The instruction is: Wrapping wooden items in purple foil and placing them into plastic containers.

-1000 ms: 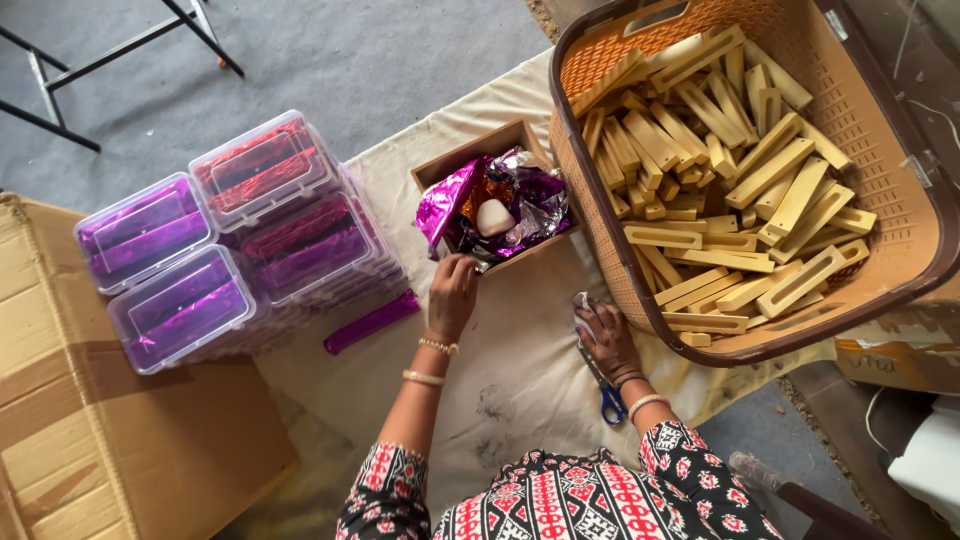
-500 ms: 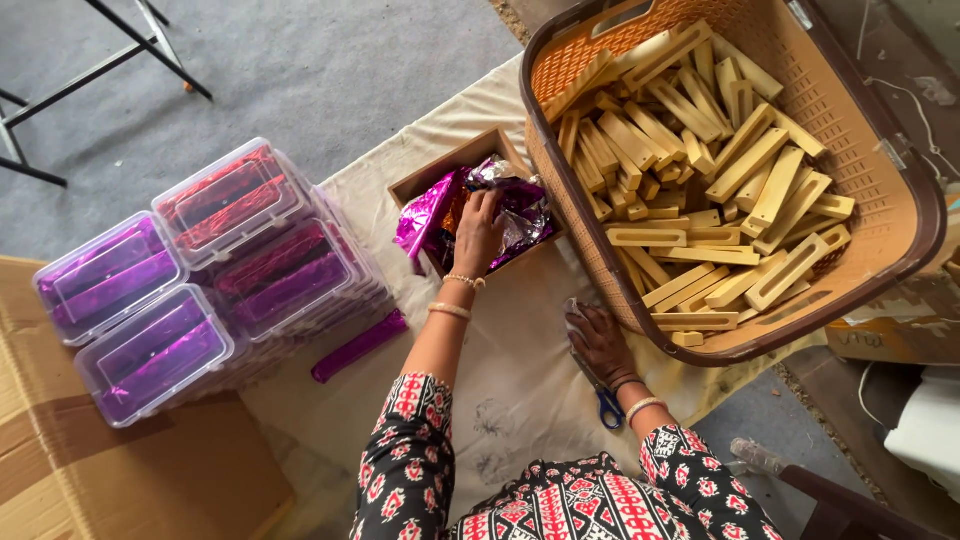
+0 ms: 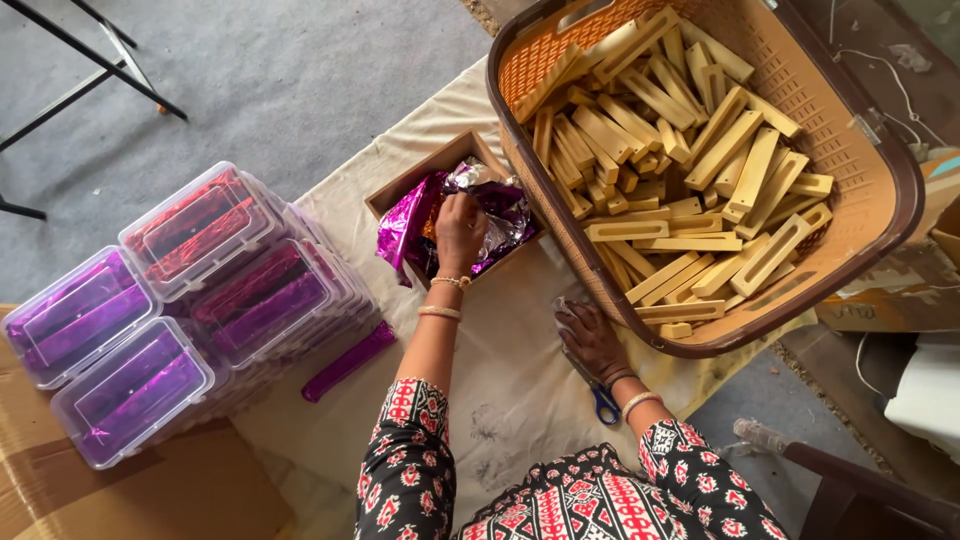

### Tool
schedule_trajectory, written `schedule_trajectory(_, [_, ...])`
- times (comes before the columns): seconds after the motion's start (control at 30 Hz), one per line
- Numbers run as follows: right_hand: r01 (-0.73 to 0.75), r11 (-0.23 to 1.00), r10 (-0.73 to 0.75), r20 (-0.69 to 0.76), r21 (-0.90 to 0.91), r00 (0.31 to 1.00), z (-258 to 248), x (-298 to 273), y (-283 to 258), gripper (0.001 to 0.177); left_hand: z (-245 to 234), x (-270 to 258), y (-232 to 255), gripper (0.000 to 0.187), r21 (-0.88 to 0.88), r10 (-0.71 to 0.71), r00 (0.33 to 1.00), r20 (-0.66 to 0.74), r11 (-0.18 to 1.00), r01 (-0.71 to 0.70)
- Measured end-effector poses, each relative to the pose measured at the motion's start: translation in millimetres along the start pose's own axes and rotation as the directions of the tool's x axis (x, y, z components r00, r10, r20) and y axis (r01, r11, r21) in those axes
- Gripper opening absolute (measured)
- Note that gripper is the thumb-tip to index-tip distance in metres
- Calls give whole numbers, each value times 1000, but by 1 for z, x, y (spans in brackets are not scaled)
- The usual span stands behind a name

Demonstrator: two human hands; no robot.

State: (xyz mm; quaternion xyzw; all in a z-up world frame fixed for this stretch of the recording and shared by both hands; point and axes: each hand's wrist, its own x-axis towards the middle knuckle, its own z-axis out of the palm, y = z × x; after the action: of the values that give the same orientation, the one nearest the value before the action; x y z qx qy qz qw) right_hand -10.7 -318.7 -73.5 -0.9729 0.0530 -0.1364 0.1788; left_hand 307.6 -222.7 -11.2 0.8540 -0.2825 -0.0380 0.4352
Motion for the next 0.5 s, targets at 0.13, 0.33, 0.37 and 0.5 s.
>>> schedule_trajectory(0.13, [-42, 998, 43, -22, 37, 999, 0, 1, -2, 36, 14, 8, 15, 40, 93, 398, 910, -118, 917, -389])
schedule_trajectory(0.33, [-86, 991, 92, -51, 105, 994, 0, 4, -3, 33, 18, 12, -10, 15, 249, 20, 976, 218, 965, -75])
schedule_trajectory(0.37, [-71, 993, 77, -55, 97, 996, 1, 4, -2, 32, 8, 10, -8, 14, 205, 49, 986, 157, 976, -81])
schedule_trajectory(0.5, [62, 997, -64, -29, -49, 998, 3, -2, 5, 27, -20, -7, -15, 17, 156, 252, 962, -105, 960, -235])
